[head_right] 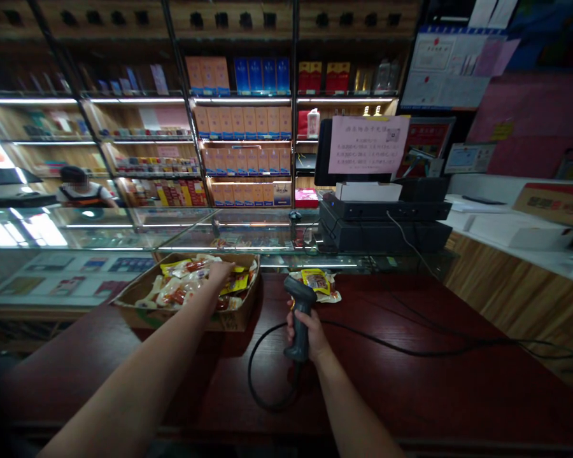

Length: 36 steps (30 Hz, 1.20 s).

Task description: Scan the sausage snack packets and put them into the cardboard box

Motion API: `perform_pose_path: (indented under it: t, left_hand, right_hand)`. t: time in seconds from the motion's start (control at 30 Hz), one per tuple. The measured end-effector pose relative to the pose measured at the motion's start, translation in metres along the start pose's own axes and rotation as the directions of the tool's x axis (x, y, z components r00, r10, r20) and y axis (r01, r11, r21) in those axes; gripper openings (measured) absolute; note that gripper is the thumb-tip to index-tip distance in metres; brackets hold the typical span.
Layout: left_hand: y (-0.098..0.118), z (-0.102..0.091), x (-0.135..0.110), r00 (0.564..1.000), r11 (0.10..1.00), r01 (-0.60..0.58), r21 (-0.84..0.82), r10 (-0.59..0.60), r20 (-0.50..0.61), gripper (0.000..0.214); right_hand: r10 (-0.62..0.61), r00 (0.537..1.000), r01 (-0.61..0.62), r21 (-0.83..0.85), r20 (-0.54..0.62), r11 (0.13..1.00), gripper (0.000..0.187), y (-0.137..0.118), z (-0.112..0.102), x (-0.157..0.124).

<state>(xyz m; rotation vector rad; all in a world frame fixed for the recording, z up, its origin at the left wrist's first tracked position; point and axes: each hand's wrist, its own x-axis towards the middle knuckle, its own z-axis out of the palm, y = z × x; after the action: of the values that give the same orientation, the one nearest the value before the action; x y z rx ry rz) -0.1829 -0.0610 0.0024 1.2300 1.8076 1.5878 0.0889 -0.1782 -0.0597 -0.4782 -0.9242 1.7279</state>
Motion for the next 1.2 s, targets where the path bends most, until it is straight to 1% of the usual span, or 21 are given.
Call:
perform_pose_path:
  t: [0.07,0.1,0.17,0.2,0.23,0.27,0.3,0.37,0.43,0.5,0.57,0.63,0.77,0.9,1.0,1.1,1.2]
  left_hand:
    - [0.006,-0.003,-0.006,0.999,1.000,0.020,0.001,-0.020,-0.032,0.023]
    - [0.010,-0.006,-0.011,0.998,0.999,0.021,-0.040,-0.024,-0.052,0.027]
    - [0.016,-0.011,-0.025,0.996,0.979,-0.015,-0.205,-0.002,-0.085,0.040]
    - [0.018,-0.013,-0.034,0.996,0.948,-0.037,-0.317,0.009,-0.090,0.049]
    - [0.019,-0.015,-0.044,0.997,0.903,-0.044,-0.427,0.011,-0.080,0.058]
    - [0.019,-0.017,-0.053,0.999,0.854,-0.026,-0.520,0.001,-0.049,0.063]
    - [0.019,-0.018,-0.062,1.000,0.809,0.018,-0.588,-0.025,-0.004,0.064]
    - [0.016,-0.018,-0.076,0.989,0.740,0.149,-0.656,-0.111,0.100,0.051]
    - [0.014,-0.017,-0.082,0.968,0.695,0.252,-0.674,-0.188,0.168,0.034]
    - [0.014,-0.016,-0.083,0.947,0.668,0.319,-0.672,-0.241,0.211,0.021]
    - [0.014,-0.017,-0.080,0.925,0.652,0.379,-0.657,-0.274,0.261,0.011]
    - [0.013,-0.018,-0.077,0.904,0.644,0.426,-0.635,-0.290,0.313,0.006]
    - [0.009,-0.021,-0.076,0.896,0.632,0.441,-0.637,-0.273,0.350,0.004]
    - [0.008,-0.022,-0.078,0.895,0.633,0.439,-0.637,-0.250,0.369,0.006]
    - [0.009,-0.022,-0.079,0.896,0.634,0.437,-0.638,-0.247,0.369,0.005]
    - [0.009,-0.023,-0.079,0.893,0.636,0.441,-0.633,-0.240,0.382,0.005]
    - [0.011,-0.022,-0.079,0.894,0.636,0.435,-0.637,-0.223,0.388,0.012]
  right_hand:
    - [0.012,1.000,-0.012,-0.011,0.017,1.000,0.035,0.001,0.001,0.000]
    - [0.018,1.000,-0.017,-0.016,0.025,1.000,0.036,0.001,0.002,0.000]
    - [0.023,0.999,-0.022,-0.022,0.040,1.000,0.036,0.002,0.003,-0.001]
    - [0.022,0.999,-0.021,-0.026,0.049,0.999,0.036,0.002,0.004,-0.001]
    - [0.020,0.998,-0.018,-0.031,0.058,0.999,0.036,0.002,0.005,-0.001]
    - [0.018,0.998,-0.016,-0.036,0.067,0.999,0.036,0.003,0.006,-0.002]
    - [0.019,0.997,-0.016,-0.041,0.076,0.999,0.036,0.003,0.007,-0.003]
    - [0.025,0.996,-0.021,-0.053,0.086,0.998,0.035,0.004,0.009,-0.004]
    - [0.036,0.996,-0.030,-0.070,0.087,0.997,0.036,0.005,0.013,-0.006]
    - [0.042,0.996,-0.034,-0.093,0.082,0.995,0.037,0.007,0.019,-0.008]
    - [0.048,0.996,-0.038,-0.128,0.071,0.991,0.038,0.008,0.029,-0.010]
    - [0.050,0.997,-0.038,-0.173,0.065,0.984,0.038,0.007,0.042,-0.012]
    - [0.035,0.996,-0.016,-0.232,0.077,0.972,0.036,0.003,0.071,-0.014]
    - [0.011,0.999,0.001,-0.259,0.043,0.966,0.034,0.002,0.092,-0.012]
    - [-0.003,1.000,0.004,-0.266,0.004,0.964,0.032,0.003,0.099,-0.009]
    - [-0.015,1.000,0.009,-0.270,-0.018,0.963,0.031,0.003,0.102,-0.006]
    - [-0.017,1.000,0.012,-0.269,-0.017,0.963,0.030,0.003,0.102,-0.005]
